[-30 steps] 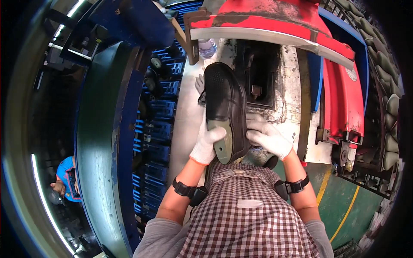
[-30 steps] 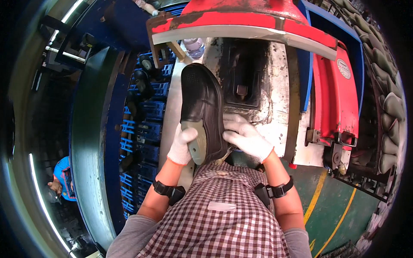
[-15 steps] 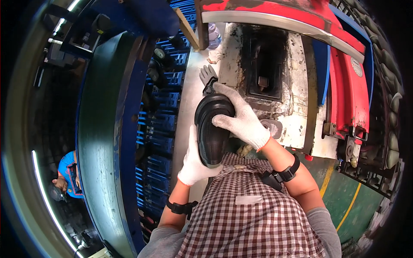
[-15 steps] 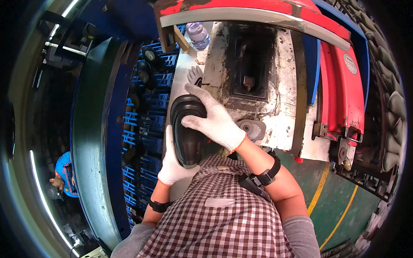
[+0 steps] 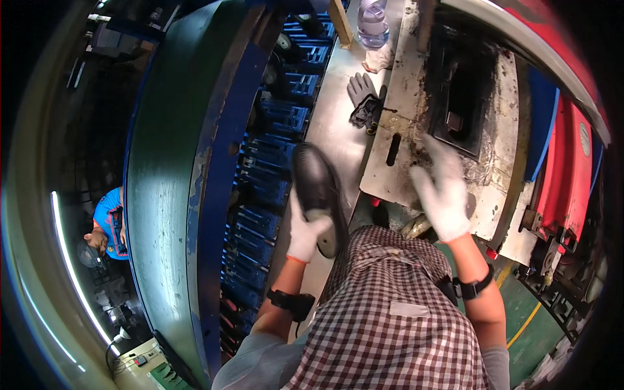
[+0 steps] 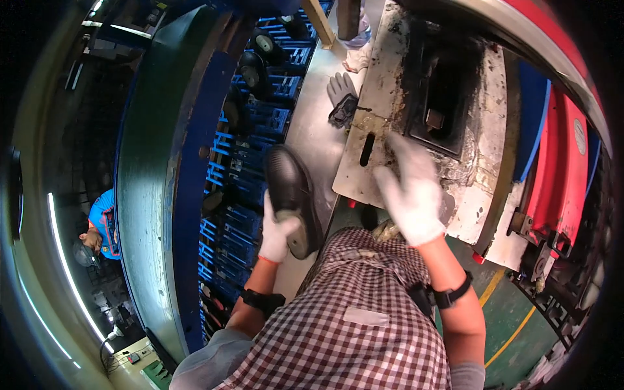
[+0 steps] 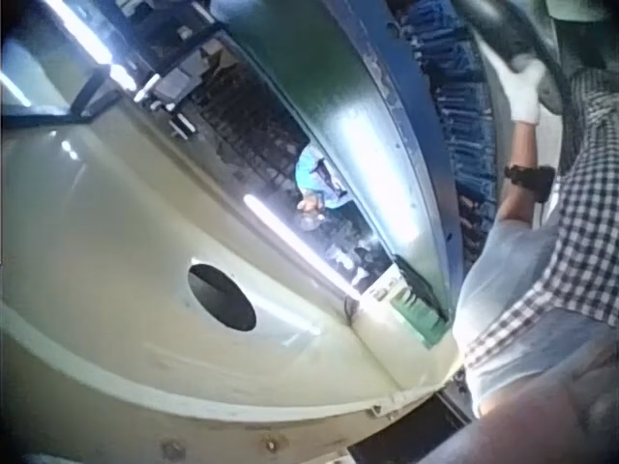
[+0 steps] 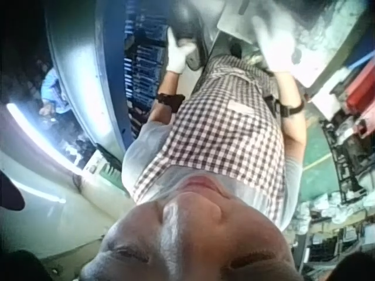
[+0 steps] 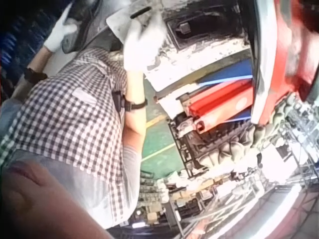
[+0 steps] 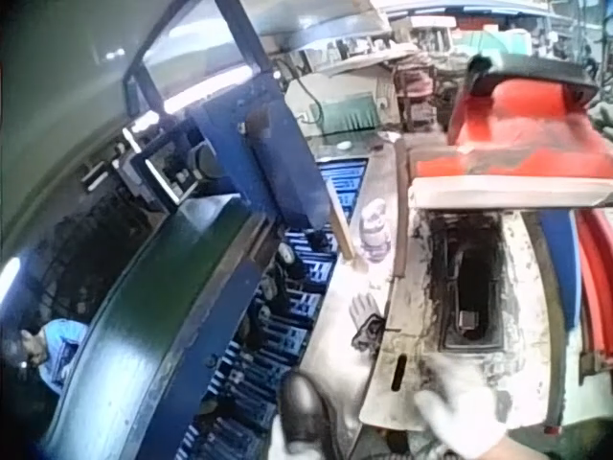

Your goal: Pressing shoe soles onto the upper part of the shoe using an industrial machine.

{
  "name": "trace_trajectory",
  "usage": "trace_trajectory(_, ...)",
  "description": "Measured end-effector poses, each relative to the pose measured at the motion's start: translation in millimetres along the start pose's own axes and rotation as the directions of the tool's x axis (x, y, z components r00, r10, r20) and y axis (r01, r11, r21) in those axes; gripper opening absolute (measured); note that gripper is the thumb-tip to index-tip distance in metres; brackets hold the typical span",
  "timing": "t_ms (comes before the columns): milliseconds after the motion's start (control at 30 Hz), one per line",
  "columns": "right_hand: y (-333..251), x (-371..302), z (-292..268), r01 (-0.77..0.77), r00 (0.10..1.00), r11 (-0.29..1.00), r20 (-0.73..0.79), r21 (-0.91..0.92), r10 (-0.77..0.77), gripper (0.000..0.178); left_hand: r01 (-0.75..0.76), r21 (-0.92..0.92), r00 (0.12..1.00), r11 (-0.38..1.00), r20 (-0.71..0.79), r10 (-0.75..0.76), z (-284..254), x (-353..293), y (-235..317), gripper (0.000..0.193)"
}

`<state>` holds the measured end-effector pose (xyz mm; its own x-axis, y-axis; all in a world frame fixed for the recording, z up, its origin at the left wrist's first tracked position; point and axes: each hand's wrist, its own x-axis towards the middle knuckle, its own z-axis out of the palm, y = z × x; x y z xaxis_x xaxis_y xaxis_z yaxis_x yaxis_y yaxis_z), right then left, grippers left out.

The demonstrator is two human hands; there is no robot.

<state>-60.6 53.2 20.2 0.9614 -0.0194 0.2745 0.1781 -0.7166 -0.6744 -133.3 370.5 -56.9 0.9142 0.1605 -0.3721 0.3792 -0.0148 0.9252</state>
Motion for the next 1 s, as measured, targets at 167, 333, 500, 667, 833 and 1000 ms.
trace_trajectory(167,37,-33,-5,-0.053,0.997,0.961,-0.074,-0.27,0.035,0.048,0.241,-0.597,0.904,0.765,-0.149,-0.4,-58,93,-23,0.023)
trace_trajectory(333,31,-27,3,-0.078,0.997,0.949,-0.015,-0.304,0.077,0.032,0.267,-0.552,0.879,0.79,-0.195,-0.434,-134,221,-35,0.023)
trace_trajectory(500,25,-27,2,-0.033,0.999,0.969,0.008,-0.247,0.036,0.024,0.101,0.055,0.82,0.993,-0.57,-0.052,-232,289,-58,0.042)
trace_trajectory(667,31,-31,8,-0.049,0.998,0.953,0.021,-0.298,0.058,0.021,0.269,0.368,0.758,0.89,-0.651,0.041,-173,279,-56,0.084)
trace_trajectory(833,34,-33,8,-0.089,0.996,0.952,-0.002,-0.293,0.093,0.018,0.117,0.394,0.36,0.912,-0.872,0.33,-123,199,-55,0.07)
trace_trajectory(1000,36,-36,9,-0.065,0.997,0.948,0.012,-0.312,0.072,0.015,-0.01,-0.434,0.291,0.901,-0.863,-0.413,-210,170,-100,0.066)
